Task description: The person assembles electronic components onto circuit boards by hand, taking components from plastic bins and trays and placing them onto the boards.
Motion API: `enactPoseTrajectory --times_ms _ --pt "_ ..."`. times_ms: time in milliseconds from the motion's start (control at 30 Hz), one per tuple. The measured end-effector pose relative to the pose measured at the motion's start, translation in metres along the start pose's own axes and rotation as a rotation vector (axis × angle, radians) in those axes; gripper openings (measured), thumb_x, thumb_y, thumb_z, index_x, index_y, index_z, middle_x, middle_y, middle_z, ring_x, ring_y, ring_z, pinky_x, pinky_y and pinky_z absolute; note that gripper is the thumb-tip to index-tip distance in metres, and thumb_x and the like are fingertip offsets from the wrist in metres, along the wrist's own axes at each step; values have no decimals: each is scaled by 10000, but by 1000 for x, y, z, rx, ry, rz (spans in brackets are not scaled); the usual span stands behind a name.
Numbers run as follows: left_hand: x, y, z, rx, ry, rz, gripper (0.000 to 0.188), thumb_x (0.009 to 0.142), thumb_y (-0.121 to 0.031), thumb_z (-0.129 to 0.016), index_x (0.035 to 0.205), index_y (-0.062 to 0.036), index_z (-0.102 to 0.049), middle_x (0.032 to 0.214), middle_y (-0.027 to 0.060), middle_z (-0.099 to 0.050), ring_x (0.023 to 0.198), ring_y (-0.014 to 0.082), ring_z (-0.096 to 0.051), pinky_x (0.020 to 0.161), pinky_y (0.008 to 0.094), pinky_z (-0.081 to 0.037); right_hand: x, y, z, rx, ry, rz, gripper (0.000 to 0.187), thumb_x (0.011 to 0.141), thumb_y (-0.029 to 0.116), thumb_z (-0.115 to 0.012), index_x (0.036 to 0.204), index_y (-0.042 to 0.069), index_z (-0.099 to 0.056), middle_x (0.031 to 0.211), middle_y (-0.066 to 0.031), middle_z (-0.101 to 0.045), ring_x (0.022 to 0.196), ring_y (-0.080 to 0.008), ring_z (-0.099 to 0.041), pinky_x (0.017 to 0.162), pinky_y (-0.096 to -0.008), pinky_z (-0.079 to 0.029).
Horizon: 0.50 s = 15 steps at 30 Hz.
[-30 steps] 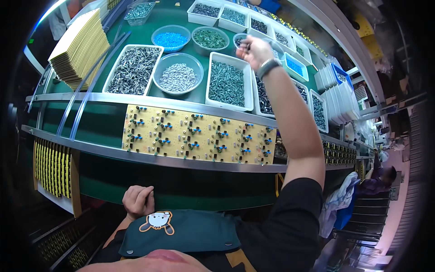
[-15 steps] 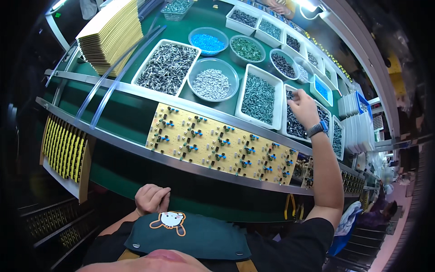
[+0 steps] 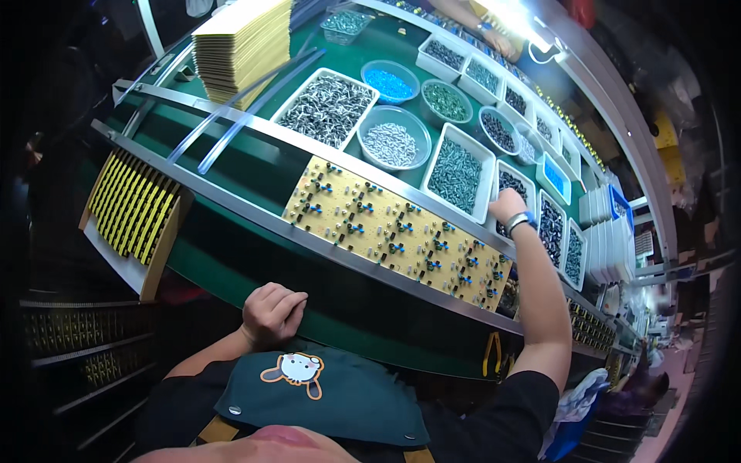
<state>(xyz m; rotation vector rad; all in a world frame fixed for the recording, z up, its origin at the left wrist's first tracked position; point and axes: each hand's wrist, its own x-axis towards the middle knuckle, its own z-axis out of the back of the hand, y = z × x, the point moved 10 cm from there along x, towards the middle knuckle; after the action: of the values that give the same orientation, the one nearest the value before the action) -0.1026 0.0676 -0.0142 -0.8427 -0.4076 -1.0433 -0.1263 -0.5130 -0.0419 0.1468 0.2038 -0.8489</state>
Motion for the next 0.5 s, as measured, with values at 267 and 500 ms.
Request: enactPoseTrajectory --times_ms 267,500 --pt "-5 -3 3 1 -15 -31 143 822 -33 -754 958 -65 -726 831 21 -677 696 183 -608 632 278 -503 26 -42 51 354 -223 -58 339 765 213 -796 863 -106 -740 803 -203 -748 618 -327 -669 663 -392 -579" --pt "-4 -2 4 1 -6 -8 127 812 -8 -746 929 -53 -729 821 28 -690 674 188 -608 618 291 -513 -77 4 116 492 -314 97 247 827 154 -781 712 -41 -681 644 -76 -635 533 -174 -536 545 -314 -470"
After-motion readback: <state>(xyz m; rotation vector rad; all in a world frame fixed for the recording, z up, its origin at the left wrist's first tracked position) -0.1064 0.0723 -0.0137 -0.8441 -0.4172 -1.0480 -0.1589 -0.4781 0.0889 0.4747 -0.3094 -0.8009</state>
